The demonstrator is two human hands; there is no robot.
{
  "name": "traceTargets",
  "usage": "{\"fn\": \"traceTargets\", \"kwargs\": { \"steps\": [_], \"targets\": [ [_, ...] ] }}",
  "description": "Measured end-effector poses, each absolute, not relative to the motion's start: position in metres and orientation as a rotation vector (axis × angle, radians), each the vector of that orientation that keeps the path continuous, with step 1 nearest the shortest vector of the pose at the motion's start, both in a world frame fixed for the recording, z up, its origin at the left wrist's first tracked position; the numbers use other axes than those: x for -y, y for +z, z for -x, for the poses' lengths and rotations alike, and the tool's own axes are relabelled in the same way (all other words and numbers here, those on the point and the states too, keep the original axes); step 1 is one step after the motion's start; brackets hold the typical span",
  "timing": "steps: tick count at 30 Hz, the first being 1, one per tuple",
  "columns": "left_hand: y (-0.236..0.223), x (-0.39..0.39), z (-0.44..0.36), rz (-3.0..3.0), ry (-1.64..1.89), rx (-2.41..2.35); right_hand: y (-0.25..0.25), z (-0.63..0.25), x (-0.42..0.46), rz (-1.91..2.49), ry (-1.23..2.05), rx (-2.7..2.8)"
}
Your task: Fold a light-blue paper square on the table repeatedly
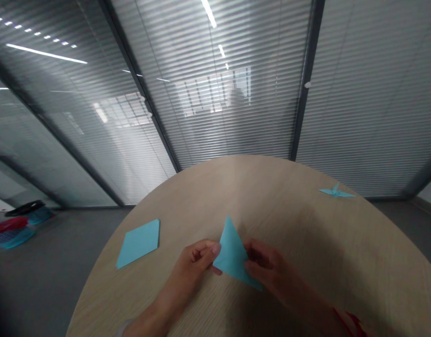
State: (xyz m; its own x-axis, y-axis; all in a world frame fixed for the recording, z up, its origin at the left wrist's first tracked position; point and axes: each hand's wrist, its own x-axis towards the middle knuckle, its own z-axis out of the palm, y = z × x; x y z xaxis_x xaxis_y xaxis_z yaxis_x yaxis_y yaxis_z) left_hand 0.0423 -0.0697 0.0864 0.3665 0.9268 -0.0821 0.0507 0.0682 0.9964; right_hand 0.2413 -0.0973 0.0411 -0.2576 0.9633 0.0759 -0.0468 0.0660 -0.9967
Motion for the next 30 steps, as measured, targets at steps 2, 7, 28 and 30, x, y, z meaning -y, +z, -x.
{"fn": "traceTargets", "kwargs": {
  "steps": [2, 7, 28, 30],
  "targets": [
    [0.086, 0.070, -0.042, -1.306, 0.852, -0.977, 0.041, -0.241, 0.098, 1.068, 1.227, 1.451],
    [0.083, 0.070, -0.040, -1.250, 0.778, -0.951, 0.036, -0.237, 0.102, 1.285, 0.730, 1.602],
    [0.081, 0.073, -0.035, -1.156, 0.767, -0.904, 0.041, -0.228, 0.119, 0.946, -0.291, 2.267],
    [0.081, 0.073, -0.034, -1.171, 0.756, -0.888, 0.040, -0.229, 0.120, 0.949, -0.301, 2.268]
  ]
}}
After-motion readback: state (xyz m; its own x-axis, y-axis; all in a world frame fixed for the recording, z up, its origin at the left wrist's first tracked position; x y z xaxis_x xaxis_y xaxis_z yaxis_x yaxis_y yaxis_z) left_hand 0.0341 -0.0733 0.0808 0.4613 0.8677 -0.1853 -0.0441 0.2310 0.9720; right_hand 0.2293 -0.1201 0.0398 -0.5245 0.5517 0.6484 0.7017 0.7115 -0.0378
